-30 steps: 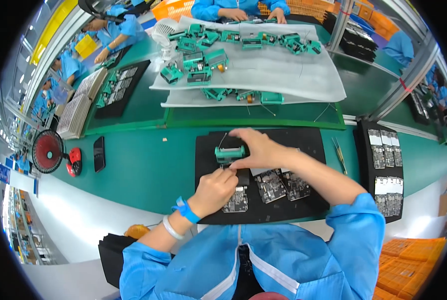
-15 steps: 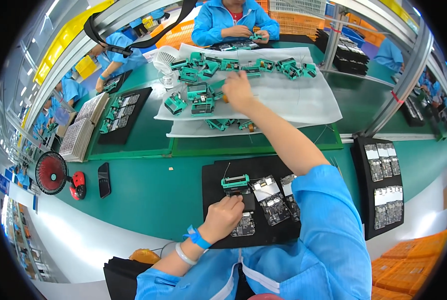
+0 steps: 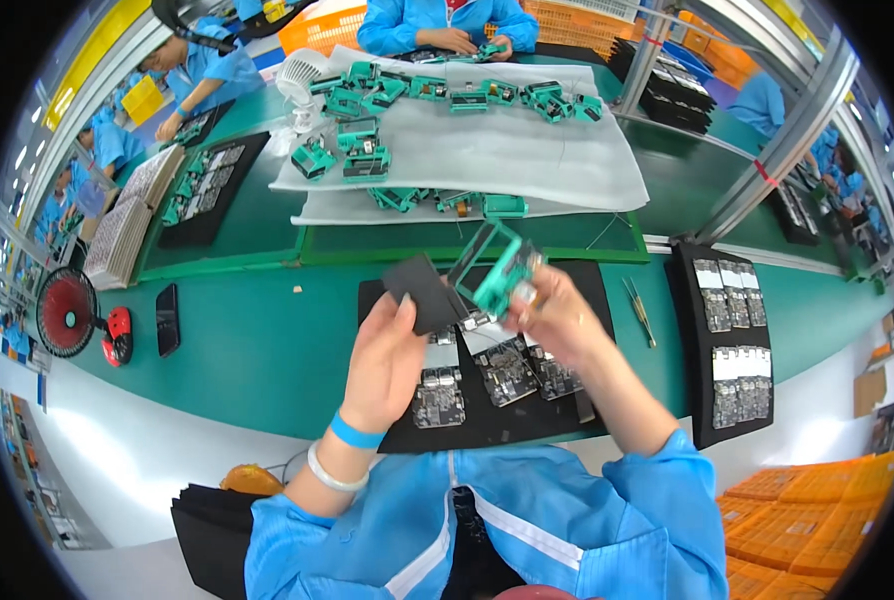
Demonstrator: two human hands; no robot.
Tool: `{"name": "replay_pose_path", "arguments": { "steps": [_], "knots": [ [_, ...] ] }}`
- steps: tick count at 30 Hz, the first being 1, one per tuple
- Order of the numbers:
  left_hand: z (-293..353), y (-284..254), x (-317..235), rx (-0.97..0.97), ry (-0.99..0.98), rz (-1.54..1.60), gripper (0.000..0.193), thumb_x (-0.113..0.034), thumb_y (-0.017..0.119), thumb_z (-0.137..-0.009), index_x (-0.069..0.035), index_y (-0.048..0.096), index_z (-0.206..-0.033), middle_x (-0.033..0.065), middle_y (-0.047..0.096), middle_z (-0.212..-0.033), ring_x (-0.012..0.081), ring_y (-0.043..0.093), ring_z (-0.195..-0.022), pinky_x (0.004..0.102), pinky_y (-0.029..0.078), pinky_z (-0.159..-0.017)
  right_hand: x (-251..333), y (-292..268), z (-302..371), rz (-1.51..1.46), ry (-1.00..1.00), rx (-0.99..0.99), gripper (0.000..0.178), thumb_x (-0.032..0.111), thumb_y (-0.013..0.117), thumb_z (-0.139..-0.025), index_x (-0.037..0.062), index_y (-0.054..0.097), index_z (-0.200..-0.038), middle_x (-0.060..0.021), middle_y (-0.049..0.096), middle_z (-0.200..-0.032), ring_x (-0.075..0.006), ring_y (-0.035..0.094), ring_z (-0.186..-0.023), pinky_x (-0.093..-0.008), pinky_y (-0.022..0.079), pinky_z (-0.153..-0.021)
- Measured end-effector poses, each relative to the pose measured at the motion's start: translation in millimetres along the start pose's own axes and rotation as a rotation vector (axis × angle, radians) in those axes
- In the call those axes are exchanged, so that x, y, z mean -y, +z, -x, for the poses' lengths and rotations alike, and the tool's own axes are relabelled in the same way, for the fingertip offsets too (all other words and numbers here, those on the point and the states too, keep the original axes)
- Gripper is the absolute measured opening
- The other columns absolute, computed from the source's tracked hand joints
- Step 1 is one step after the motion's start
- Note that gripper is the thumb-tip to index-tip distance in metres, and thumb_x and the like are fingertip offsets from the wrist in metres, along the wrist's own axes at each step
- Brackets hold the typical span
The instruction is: The person assembles plastic frames and electronic components onto circuit boards by hand.
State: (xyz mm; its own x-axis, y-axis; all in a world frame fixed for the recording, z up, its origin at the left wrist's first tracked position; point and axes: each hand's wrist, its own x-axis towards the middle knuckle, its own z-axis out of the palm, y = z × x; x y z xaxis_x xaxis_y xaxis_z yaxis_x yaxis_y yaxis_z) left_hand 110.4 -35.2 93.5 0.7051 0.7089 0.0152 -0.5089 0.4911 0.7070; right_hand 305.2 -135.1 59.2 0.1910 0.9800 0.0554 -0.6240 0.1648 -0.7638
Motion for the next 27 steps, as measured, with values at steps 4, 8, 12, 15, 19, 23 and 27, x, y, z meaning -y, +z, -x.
{"name": "replay_pose_path", "arguments": {
  "steps": [4,8,12,15,19,23,27],
  "knots": [
    [-4,-21,18,0.28,-0.252,0.377,0.03,-0.021,0.053,-0.104,-0.007,0.054,-0.131,0.0086,0.064,-0.128,0.0226,0.059,-0.12,0.0393,0.043,-0.107,-13,2,34,0.137,0.056,-0.011,0.033,0.013,0.076,-0.086,0.0009,0.066,-0.115,-0.0094,0.071,-0.104,-0.0216,0.068,-0.089,-0.0366,0.055,-0.08],
    [-9,-14,13,0.275,-0.219,0.228,0.029,-0.021,0.054,-0.104,-0.006,0.055,-0.129,0.0072,0.065,-0.123,0.0193,0.06,-0.116,0.0379,0.043,-0.106,16,9,40,-0.153,0.09,0.162,0.063,0.017,0.071,-0.078,-0.0093,0.053,-0.132,-0.0214,0.067,-0.118,-0.0337,0.068,-0.107,-0.0497,0.053,-0.096],
    [-20,-5,31,0.248,-0.283,0.088,0.033,-0.02,0.052,-0.105,-0.004,0.051,-0.134,0.0099,0.064,-0.122,0.0213,0.06,-0.115,0.0398,0.045,-0.105,21,-2,50,0.279,0.106,-0.02,0.05,0.011,0.074,-0.081,-0.0048,0.057,-0.126,-0.0159,0.07,-0.113,-0.0254,0.07,-0.101,-0.0454,0.056,-0.092],
    [-24,-12,51,0.191,-0.177,-0.289,0.022,-0.019,0.053,-0.104,-0.004,0.057,-0.12,0.0105,0.063,-0.125,0.0199,0.058,-0.118,0.038,0.043,-0.107,42,-29,57,0.696,0.095,-0.257,0.042,0.01,0.075,-0.083,-0.001,0.061,-0.121,-0.0126,0.072,-0.111,-0.0206,0.071,-0.096,-0.0413,0.057,-0.09],
    [13,-6,68,0.719,-0.116,-1.284,0.024,-0.022,0.065,-0.095,-0.007,0.048,-0.086,0.0277,0.037,-0.155,0.0422,0.01,-0.153,0.0617,0.001,-0.119,71,-70,61,0.16,-0.383,-0.441,0.036,0.01,0.073,-0.088,0.0013,0.06,-0.12,-0.0134,0.072,-0.109,-0.0206,0.072,-0.093,-0.0376,0.059,-0.085],
    [27,-7,74,0.844,-0.085,-1.428,0.025,-0.02,0.066,-0.092,-0.007,0.046,-0.081,0.0297,0.03,-0.157,0.0441,0.001,-0.153,0.0692,-0.011,-0.114,57,-63,41,0.373,-0.247,-0.516,0.036,0.006,0.07,-0.088,-0.0025,0.059,-0.12,-0.0144,0.071,-0.104,-0.0221,0.071,-0.092,-0.0371,0.06,-0.082],
    [23,-18,49,0.974,-0.181,-1.377,0.026,-0.019,0.066,-0.092,-0.007,0.046,-0.08,0.0246,0.035,-0.157,0.0381,0.007,-0.154,0.068,-0.01,-0.115,26,-47,13,0.614,-0.017,-0.336,0.033,-0.003,0.079,-0.075,-0.0006,0.064,-0.104,-0.0066,0.07,-0.097,-0.0141,0.069,-0.086,-0.0301,0.057,-0.078]
  ]
}}
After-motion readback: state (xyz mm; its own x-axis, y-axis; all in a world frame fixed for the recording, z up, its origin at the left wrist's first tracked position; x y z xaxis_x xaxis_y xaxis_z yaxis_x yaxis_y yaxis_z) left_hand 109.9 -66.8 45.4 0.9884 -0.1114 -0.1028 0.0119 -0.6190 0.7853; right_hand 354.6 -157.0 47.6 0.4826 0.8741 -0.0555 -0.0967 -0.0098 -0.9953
